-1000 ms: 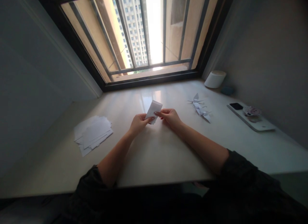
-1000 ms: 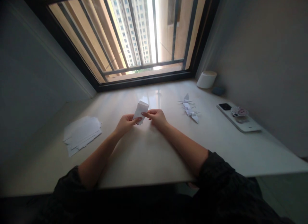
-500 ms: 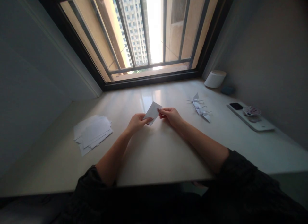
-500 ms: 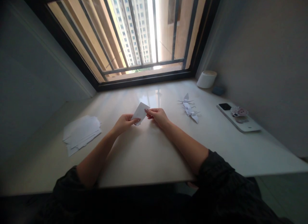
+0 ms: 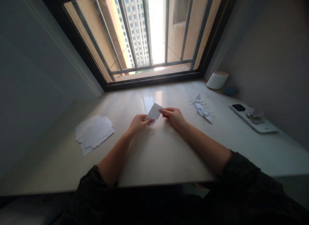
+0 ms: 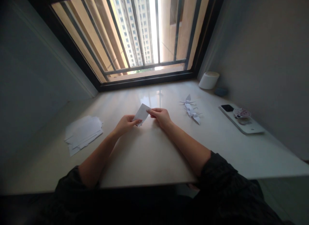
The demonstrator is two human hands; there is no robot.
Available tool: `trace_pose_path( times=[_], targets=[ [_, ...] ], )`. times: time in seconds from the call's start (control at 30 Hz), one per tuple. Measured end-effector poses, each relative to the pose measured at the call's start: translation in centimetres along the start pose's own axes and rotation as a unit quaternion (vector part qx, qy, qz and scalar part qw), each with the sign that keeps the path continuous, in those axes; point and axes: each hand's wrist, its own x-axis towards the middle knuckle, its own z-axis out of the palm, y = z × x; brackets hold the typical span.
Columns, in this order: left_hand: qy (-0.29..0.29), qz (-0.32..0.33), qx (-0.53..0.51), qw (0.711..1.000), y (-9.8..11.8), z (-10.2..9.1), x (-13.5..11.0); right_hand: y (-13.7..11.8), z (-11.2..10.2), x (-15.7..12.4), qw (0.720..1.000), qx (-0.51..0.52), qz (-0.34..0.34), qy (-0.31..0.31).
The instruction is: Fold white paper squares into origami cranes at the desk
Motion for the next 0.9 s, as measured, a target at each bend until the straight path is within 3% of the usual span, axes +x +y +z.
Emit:
trace_pose_path(
  times=[0.37,0.53,0.73,0.83,0.9],
  targets=[
    [0.014,0.008,0.033,0.999,0.3,0.0,0.0,0.2,-0.4,0.4,0.999,0.043,0.016,-0.011],
    [0.035,0.003,0.104,0.994,0.6,0.2,-0.2,-0.1,-0.6,0.7,0.998,0.057,0.026,0.012],
    [0.059,0.02,0.188,0.98,1.3,0.0,-0.5,-0.8,-0.4,-0.2,0.991,-0.084,-0.004,-0.105],
    [0.083,0.012,0.21,0.974,1.4,0.0,-0.6,-0.6,-0.2,-0.4,0.985,-0.144,-0.027,-0.09],
    [0.112,0.004,0.167,0.98,1.3,0.1,-0.6,-0.4,-0.1,-0.5,0.988,-0.134,-0.037,-0.072]
  ],
)
